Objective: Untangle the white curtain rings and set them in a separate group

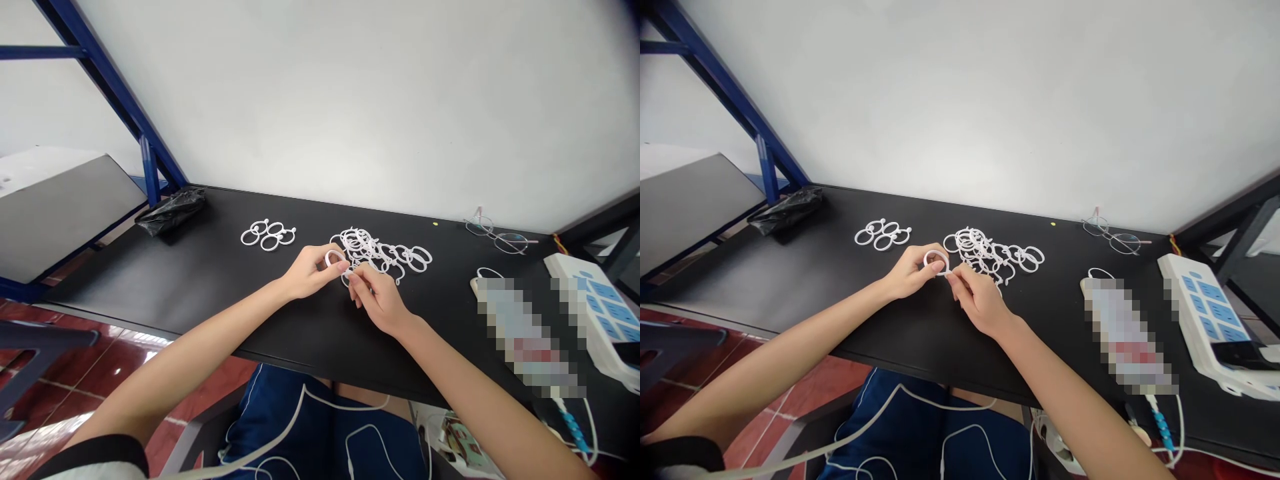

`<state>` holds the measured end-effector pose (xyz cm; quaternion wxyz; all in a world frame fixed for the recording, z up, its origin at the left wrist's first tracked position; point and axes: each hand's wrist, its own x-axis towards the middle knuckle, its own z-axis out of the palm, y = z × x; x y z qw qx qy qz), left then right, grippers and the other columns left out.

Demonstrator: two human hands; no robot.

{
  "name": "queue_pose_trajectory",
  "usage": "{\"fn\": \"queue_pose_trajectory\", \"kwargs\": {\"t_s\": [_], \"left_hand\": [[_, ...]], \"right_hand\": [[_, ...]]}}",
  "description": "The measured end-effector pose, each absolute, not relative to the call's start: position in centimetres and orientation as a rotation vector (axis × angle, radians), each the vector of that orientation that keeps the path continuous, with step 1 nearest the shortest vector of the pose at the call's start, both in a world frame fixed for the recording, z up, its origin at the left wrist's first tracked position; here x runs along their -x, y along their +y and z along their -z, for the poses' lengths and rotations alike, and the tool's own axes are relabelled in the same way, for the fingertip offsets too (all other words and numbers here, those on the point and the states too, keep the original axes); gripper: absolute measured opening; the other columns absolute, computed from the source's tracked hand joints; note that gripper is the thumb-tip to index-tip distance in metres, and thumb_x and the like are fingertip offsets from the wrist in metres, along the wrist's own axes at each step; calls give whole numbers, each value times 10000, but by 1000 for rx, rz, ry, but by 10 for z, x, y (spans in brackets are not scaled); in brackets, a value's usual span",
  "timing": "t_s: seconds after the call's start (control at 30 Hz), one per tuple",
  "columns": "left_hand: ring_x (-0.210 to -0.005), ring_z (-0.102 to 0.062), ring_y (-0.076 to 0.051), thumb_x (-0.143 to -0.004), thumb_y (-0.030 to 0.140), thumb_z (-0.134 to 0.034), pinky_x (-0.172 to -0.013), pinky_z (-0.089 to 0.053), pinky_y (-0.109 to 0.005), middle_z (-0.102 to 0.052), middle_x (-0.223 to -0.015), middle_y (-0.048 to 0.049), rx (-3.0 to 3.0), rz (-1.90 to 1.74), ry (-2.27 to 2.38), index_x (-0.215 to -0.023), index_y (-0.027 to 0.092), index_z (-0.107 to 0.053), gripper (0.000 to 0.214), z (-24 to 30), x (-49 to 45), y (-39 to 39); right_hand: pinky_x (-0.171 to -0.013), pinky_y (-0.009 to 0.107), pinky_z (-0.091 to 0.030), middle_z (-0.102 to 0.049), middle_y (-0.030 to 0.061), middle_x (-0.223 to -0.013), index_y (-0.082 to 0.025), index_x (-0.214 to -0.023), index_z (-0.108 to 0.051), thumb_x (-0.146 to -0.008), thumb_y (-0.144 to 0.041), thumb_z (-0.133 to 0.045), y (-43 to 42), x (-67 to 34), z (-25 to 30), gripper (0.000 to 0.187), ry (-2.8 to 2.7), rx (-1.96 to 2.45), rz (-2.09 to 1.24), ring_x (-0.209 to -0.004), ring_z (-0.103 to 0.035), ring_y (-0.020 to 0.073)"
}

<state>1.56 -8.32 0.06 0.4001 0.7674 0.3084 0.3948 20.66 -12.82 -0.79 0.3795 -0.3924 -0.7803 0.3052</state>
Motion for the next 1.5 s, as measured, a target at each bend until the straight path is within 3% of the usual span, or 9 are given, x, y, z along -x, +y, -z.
{"fn": "queue_pose_trajectory", "kwargs": {"t_s": [0.23, 0.37, 0.57, 0.77, 0.93, 1.27, 1.5], "left_hand": [[-565, -401, -85, -888, 526, -536, -557, -326, -223, -477, -614, 30, -1940, -882, 741, -734, 137, -569, 420, -3, -15, -84], [-553, -419, -88, -938, 507, -433, -558, -330, -225, -462, -580, 32, -1974, -808, 724, -661, 150, -500, 457, -3, -18, -86], [-544, -452, -94, -924, 499, -476, -571, -373, -226, -468, -574, 46, -1931, -813, 749, -753, 158, -505, 382, -1, -17, -86], [-479, -386, -97, -943, 618, -314, -546, -455, -253, -347, -499, 63, -1661, -822, 701, -715, 166, -498, 539, 5, -23, -89], [-434, -335, -91, -945, 631, -258, -488, -419, -233, -281, -443, 58, -1572, -898, 808, -614, 162, -519, 630, 7, -29, -91], [-462, -415, -101, -891, 388, -281, -491, -318, -222, -482, -467, -8, -1686, -954, 814, -573, 148, -541, 476, 9, -24, -92], [-459, -393, -111, -872, 390, -266, -498, -292, -230, -492, -457, -19, -1702, -888, 835, -564, 155, -541, 476, 9, -22, -91]], "right_hand": [[-531, 266, -398, -506, -58, -545, -241, -804, -434, -1032, -373, -372, -128, -209, 8, 271, -1955, 982, -792, -472, -485, 118], [-528, 272, -387, -494, -56, -534, -238, -781, -433, -1032, -394, -368, -126, -211, 7, 302, -1926, 1003, -781, -467, -472, 119], [-503, 278, -356, -464, -51, -517, -236, -722, -396, -1037, -412, -338, -125, -210, 8, 365, -1950, 1005, -782, -457, -445, 118], [-470, 261, -367, -439, -63, -503, -241, -701, -359, -1037, -437, -329, -127, -204, 9, 390, -1897, 975, -886, -424, -443, 103], [-473, 255, -379, -444, -65, -506, -240, -704, -369, -1038, -434, -329, -131, -200, 11, 388, -1878, 946, -950, -424, -444, 99], [-499, 263, -364, -443, -59, -529, -241, -730, -371, -1046, -385, -310, -138, -193, 17, 353, -1931, 903, -922, -455, -439, 108], [-485, 266, -359, -443, -58, -505, -245, -728, -375, -1046, -410, -279, -140, -193, 16, 371, -1990, 932, -871, -435, -431, 113]]}}
